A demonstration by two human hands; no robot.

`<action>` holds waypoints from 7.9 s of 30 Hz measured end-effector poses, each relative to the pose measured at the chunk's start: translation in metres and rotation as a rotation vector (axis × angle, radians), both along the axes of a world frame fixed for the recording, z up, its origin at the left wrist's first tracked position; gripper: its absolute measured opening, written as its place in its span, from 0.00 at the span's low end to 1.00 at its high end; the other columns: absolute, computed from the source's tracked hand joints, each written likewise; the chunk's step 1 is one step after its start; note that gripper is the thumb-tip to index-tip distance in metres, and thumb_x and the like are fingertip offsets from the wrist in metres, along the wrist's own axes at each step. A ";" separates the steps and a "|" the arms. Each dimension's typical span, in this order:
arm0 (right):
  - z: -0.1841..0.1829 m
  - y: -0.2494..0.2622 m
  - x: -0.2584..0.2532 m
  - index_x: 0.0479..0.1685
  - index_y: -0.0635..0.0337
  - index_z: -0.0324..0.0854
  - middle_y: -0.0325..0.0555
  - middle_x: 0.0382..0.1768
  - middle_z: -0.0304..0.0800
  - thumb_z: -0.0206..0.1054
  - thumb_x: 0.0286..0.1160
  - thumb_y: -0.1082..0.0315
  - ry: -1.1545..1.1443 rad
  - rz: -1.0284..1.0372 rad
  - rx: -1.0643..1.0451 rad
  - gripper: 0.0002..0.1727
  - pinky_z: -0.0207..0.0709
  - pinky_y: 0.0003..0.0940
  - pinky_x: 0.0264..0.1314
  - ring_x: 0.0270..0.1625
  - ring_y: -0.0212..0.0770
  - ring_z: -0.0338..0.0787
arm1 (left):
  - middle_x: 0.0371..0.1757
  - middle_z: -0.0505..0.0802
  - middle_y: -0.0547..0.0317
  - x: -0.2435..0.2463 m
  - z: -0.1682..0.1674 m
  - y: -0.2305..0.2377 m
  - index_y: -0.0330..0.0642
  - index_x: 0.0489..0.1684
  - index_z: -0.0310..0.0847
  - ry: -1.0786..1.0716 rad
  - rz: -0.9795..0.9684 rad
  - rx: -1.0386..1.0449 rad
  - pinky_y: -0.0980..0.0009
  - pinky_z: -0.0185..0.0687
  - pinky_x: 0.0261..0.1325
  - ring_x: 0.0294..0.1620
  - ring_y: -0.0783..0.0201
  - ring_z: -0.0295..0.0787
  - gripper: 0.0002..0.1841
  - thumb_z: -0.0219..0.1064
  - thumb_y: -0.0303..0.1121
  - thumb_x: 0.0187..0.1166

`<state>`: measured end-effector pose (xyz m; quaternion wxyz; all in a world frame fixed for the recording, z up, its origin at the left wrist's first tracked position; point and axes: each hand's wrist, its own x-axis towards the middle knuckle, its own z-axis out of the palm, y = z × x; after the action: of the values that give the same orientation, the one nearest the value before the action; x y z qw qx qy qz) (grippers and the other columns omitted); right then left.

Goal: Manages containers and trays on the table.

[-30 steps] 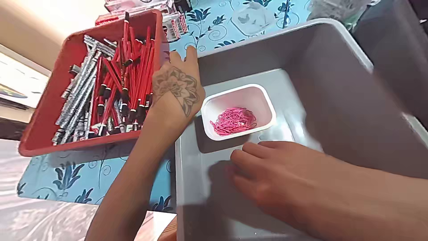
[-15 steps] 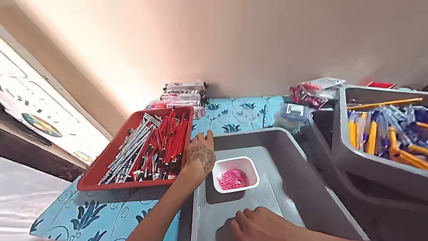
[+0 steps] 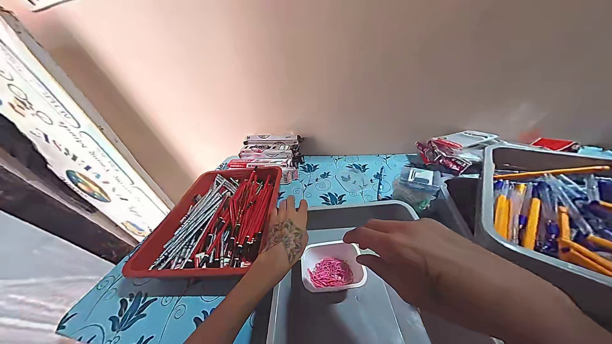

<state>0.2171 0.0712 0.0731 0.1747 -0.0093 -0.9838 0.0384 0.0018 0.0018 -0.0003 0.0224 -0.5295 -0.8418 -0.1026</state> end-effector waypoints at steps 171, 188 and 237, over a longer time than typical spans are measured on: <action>-0.060 0.037 -0.002 0.69 0.63 0.78 0.35 0.51 0.89 0.57 0.88 0.56 -0.023 0.195 -1.078 0.22 0.84 0.20 0.51 0.48 0.19 0.89 | 0.56 0.91 0.41 0.023 -0.016 -0.067 0.19 0.61 0.74 -0.350 -0.699 0.721 0.75 0.79 0.70 0.61 0.71 0.88 0.35 0.83 0.37 0.62; -0.076 0.040 0.001 0.69 0.67 0.77 0.53 0.50 0.94 0.77 0.68 0.52 0.325 0.221 -0.540 0.34 0.84 0.32 0.61 0.57 0.35 0.92 | 0.50 0.94 0.53 0.015 -0.005 -0.056 0.28 0.59 0.79 -0.335 -0.660 0.702 0.76 0.84 0.64 0.55 0.78 0.90 0.34 0.83 0.45 0.61; -0.008 0.033 0.037 0.72 0.66 0.76 0.64 0.65 0.84 0.82 0.54 0.50 0.323 -0.308 0.168 0.43 0.84 0.56 0.57 0.63 0.60 0.88 | 0.89 0.59 0.28 0.007 -0.022 -0.046 0.35 0.90 0.56 -0.326 -0.135 0.190 0.40 0.62 0.82 0.85 0.29 0.64 0.38 0.69 0.36 0.81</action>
<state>0.2540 0.1041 0.0652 0.3337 -0.1383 -0.9299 -0.0697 0.0089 -0.0438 -0.0222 -0.0713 -0.5565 -0.7835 -0.2670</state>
